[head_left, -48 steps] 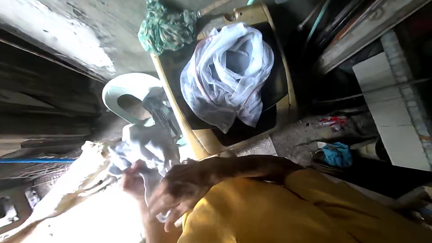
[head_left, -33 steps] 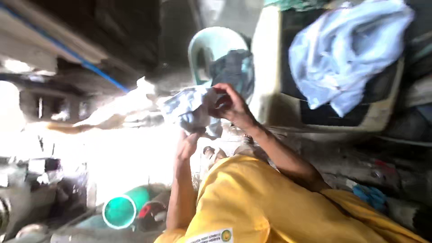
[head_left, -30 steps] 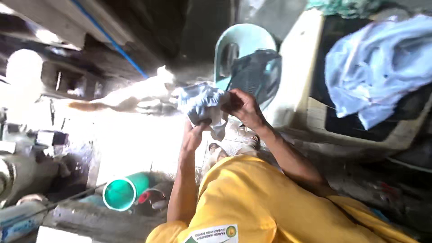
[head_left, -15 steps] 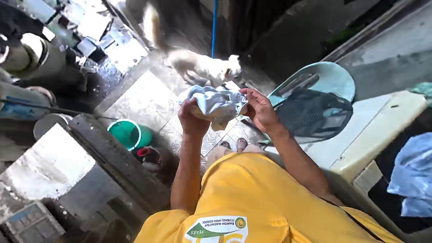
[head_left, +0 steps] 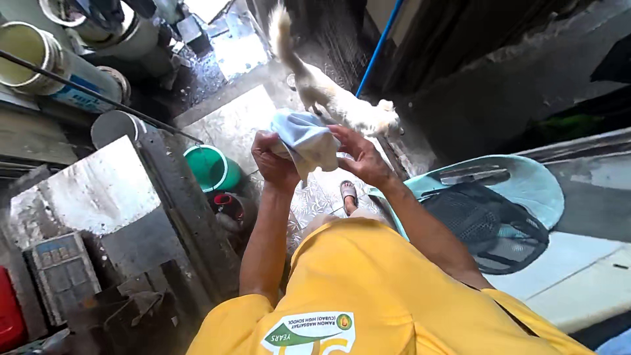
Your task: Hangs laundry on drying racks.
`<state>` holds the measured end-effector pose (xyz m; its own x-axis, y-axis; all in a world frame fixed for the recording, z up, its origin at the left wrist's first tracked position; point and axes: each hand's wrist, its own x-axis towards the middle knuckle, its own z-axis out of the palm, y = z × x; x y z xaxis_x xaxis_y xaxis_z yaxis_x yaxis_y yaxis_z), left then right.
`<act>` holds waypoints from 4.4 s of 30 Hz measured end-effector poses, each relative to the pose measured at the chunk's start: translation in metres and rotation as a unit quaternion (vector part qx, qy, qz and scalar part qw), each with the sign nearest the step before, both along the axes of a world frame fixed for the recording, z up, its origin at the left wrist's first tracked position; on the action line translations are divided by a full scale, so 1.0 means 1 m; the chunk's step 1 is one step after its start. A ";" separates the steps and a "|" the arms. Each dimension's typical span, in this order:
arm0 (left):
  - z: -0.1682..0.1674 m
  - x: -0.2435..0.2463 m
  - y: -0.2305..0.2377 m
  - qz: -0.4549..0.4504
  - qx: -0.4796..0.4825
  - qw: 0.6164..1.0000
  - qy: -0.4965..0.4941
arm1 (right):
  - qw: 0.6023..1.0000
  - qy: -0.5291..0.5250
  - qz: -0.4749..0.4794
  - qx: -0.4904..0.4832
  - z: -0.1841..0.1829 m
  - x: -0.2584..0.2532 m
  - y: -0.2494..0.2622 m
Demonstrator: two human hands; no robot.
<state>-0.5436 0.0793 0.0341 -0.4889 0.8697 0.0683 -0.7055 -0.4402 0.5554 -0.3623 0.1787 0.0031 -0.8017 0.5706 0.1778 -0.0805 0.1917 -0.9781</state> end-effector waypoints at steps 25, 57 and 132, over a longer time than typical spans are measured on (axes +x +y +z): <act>-0.160 -0.139 0.076 -0.091 -0.444 0.889 -0.056 | 0.941 0.021 0.118 -0.317 0.027 -0.167 0.180; -0.128 -0.214 0.135 -0.121 -0.358 0.924 -0.059 | 0.918 0.046 0.149 -0.364 0.066 -0.266 0.194; 0.005 -0.342 0.179 0.380 -0.268 0.712 0.526 | 0.983 0.087 0.144 -0.070 0.020 -0.411 0.244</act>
